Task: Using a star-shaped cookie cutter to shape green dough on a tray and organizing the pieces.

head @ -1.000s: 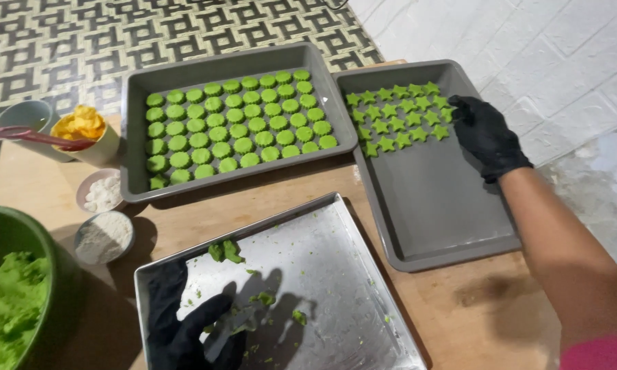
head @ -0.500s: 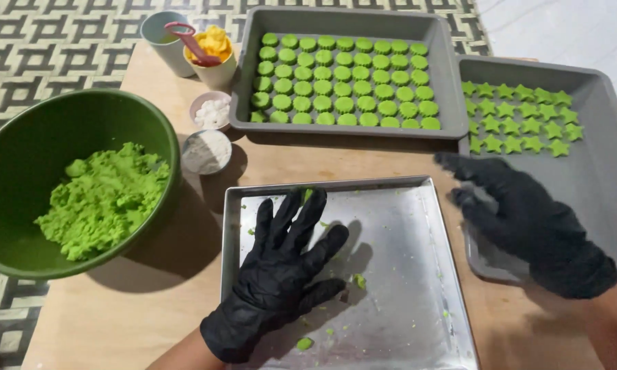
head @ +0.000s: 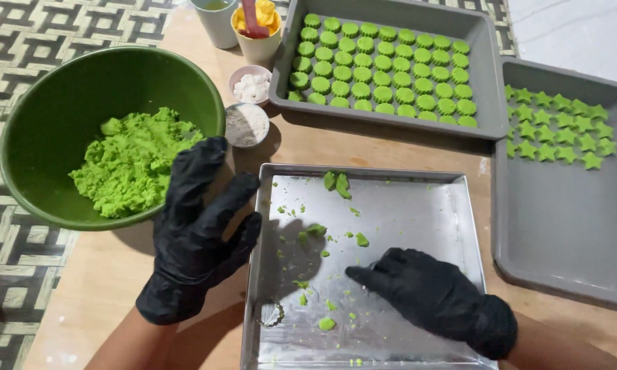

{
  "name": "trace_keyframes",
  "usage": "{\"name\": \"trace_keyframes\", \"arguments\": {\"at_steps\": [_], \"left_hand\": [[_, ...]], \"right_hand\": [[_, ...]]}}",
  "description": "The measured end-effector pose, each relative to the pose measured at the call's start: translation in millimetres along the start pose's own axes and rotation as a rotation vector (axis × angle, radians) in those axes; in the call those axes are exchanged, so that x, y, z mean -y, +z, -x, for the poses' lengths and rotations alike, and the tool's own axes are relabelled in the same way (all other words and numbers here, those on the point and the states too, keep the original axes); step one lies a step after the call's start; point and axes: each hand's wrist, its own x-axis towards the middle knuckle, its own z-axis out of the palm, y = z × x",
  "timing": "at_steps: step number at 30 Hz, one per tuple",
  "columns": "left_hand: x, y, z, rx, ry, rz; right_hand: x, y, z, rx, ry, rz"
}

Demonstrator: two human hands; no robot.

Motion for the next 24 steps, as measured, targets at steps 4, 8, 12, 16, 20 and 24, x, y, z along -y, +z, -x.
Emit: {"name": "trace_keyframes", "arguments": {"at_steps": [4,8,12,16,20,24], "left_hand": [[4.4,22.8,12.6,0.030,0.111,0.112],[14.5,38.4,26.9,0.105,0.122,0.376],[9.0,33.9,23.4,0.094,-0.068,0.476],[9.5,29.4,19.2,0.091,-0.130,0.511],[12.1,29.0,19.8,0.102,-0.135,0.491],[13.1,30.9,19.7,0.090,-0.154,0.564]], "right_hand": [[-42.9,-12.8,18.5,0.156,0.543,-0.469],[-56.6,-18.4,29.5,0.011,0.481,-0.172],[-26.1,-34.9,-6.1,0.308,0.414,-0.491],[-22.8,-4.3,-12.8,0.309,0.135,-0.323],[-34.6,21.6,1.2,0.122,0.143,-0.211],[-48.9,31.7,-5.6,0.225,0.492,-0.354]]}}
